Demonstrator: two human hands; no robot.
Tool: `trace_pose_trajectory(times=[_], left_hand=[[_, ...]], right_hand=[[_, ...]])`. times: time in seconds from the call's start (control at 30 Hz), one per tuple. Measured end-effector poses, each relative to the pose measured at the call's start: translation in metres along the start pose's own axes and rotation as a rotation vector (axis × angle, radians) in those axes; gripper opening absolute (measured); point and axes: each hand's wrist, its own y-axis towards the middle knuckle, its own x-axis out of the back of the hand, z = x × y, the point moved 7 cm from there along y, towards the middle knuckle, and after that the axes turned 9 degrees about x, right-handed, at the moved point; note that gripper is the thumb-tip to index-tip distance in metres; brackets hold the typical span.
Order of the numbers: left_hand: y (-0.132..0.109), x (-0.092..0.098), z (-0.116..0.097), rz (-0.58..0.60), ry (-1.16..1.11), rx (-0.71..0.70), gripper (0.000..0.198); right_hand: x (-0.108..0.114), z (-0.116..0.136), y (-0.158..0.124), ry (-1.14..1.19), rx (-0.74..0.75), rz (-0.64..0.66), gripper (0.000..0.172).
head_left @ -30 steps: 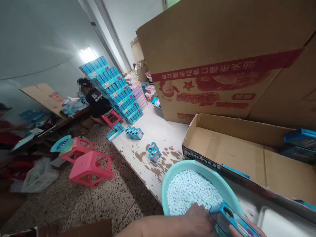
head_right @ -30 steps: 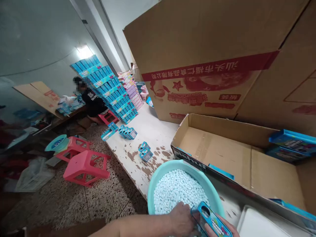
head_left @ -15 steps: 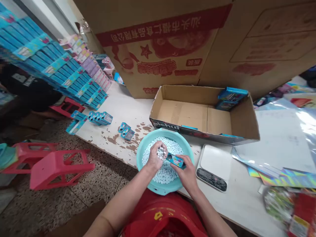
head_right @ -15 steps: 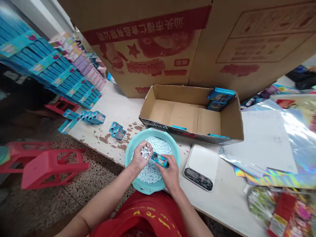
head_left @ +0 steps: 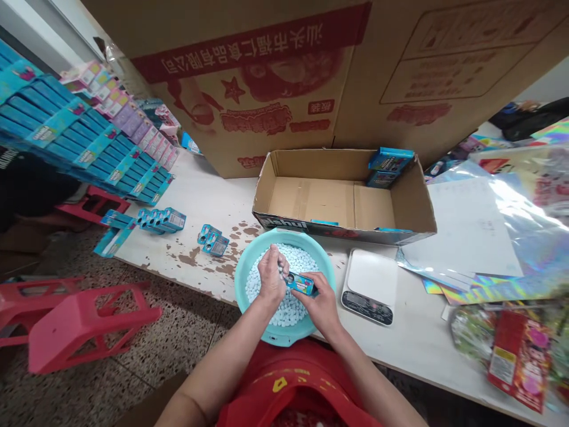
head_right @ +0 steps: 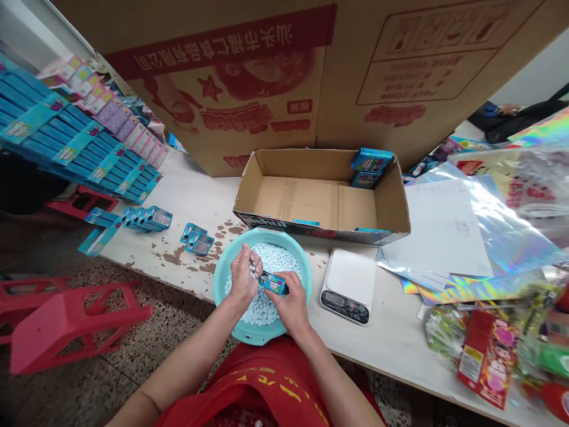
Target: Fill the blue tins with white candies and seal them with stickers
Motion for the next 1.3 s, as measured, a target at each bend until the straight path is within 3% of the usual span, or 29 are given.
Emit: trace_pose_trajectory(times=[0.1, 0.2, 0.27, 0.37, 0.47, 0.57, 0.7, 0.83, 0.9, 0.97, 1.03, 1.13, 1.23, 1.3], left_hand=[[0.004, -0.003, -0.001, 0.036, -0.035, 0.084, 0.051], [0.011, 0.008, -0.003, 0.046, 0.042, 0.119, 0.051], [0.018, 0.024, -0.002, 0.054, 0.317, 0.082, 0.048], [0.027, 0.043, 0.002, 0.121, 0.950, -0.072, 0.033], [0.032, 0.039, -0.007, 0.148, 1.205, -0.272, 0.022], [0.041, -0.008, -0.026, 0.195, 1.141, -0.410, 0.017], [0.074, -0.132, -0.032, 0.369, 1.088, -0.623, 0.014], [0.128, -0.268, 0.008, 0.526, 1.366, -0.794, 0.046], [0.152, -0.321, 0.031, 0.531, 1.521, -0.817, 0.061], [0.171, -0.359, 0.048, 0.508, 1.631, -0.806, 0.068], [0.183, -0.383, 0.062, 0.515, 1.708, -0.793, 0.066], [0.189, -0.397, 0.078, 0.535, 1.720, -0.846, 0.050], [0.185, -0.387, 0.080, 0.503, 1.658, -0.885, 0.043], [0.174, -0.368, 0.069, 0.521, 1.542, -0.872, 0.041]], right_hand=[[0.004, -0.005, 0.000, 0.067, -0.065, -0.014, 0.030], [0.014, -0.011, -0.002, 0.198, -0.145, -0.007, 0.036], [0.032, -0.013, -0.004, 0.277, -0.178, -0.039, 0.039], [0.076, -0.017, -0.004, 0.243, -0.165, -0.171, 0.038], [0.124, -0.028, -0.005, 0.110, -0.184, -0.319, 0.037], [0.160, -0.048, -0.008, 0.017, -0.220, -0.467, 0.041], [0.178, -0.085, -0.009, -0.039, -0.282, -0.585, 0.048], [0.177, -0.103, -0.013, -0.051, -0.261, -0.630, 0.063], [0.179, -0.102, -0.028, -0.078, -0.233, -0.673, 0.075], [0.184, -0.100, -0.053, -0.091, -0.247, -0.712, 0.074], [0.189, -0.097, -0.084, -0.096, -0.283, -0.739, 0.065], [0.199, -0.088, -0.129, -0.147, -0.337, -0.783, 0.054], [0.209, -0.077, -0.155, -0.246, -0.386, -0.842, 0.050], [0.211, -0.070, -0.158, -0.298, -0.379, -0.860, 0.047]])
